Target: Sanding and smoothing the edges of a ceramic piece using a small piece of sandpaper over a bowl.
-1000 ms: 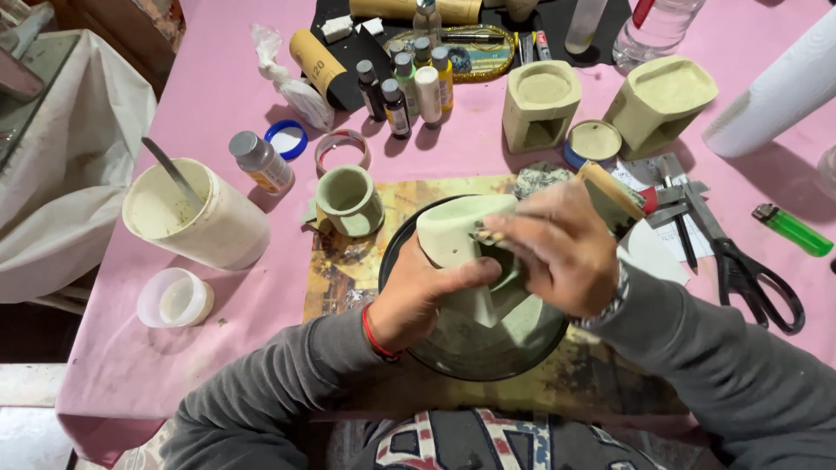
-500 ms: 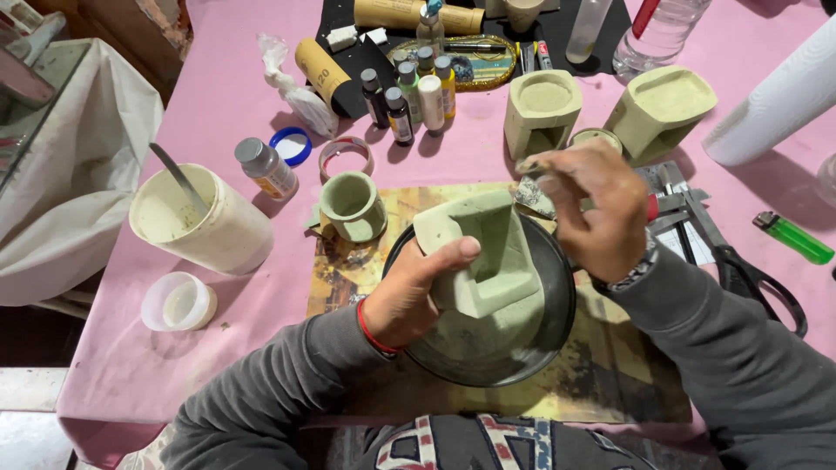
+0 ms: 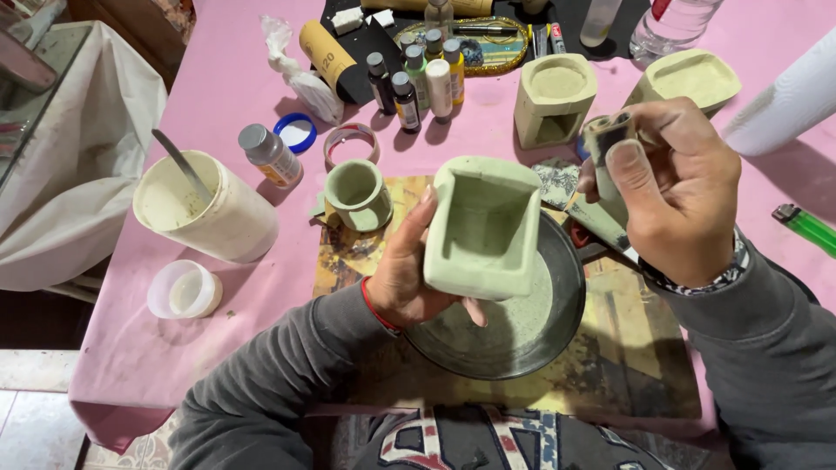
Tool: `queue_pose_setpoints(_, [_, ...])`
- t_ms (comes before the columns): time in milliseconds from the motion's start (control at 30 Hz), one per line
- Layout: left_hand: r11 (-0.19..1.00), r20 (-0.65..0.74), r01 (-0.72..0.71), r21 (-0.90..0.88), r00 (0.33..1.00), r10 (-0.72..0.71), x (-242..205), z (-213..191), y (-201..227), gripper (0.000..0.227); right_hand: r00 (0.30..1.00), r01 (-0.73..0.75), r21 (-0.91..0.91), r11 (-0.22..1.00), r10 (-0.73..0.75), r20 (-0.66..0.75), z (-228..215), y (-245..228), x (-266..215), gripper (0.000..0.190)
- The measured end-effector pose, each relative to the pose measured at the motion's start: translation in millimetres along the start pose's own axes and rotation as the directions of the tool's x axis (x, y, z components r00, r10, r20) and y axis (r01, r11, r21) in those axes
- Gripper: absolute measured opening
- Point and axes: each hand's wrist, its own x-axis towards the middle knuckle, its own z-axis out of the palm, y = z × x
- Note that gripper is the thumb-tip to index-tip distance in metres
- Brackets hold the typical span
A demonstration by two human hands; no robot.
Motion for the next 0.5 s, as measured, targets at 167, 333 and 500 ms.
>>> queue_pose_setpoints(167, [0.994, -0.205, -0.028, 0.110, 0.978, 0.051, 10, 45, 3, 0.071, 0.998, 0.040, -0.124, 0.992, -0.034, 0.051, 1, -12, 2, 0.024])
queue_pose_setpoints(333, [0.998, -0.399, -0.039, -0.056, 0.917, 0.014, 5, 15, -1, 0.073, 0.998, 0.007, -0.143, 0.990, 0.001, 0.059, -3, -13, 4, 0.023])
queue_pose_setpoints(500, [1.000, -0.345, -0.015, -0.005, 0.939, 0.012, -2, 9, -2, 0.060, 1.000, 0.010, -0.281, 0.960, -0.003, 0.023, -2, -20, 5, 0.025])
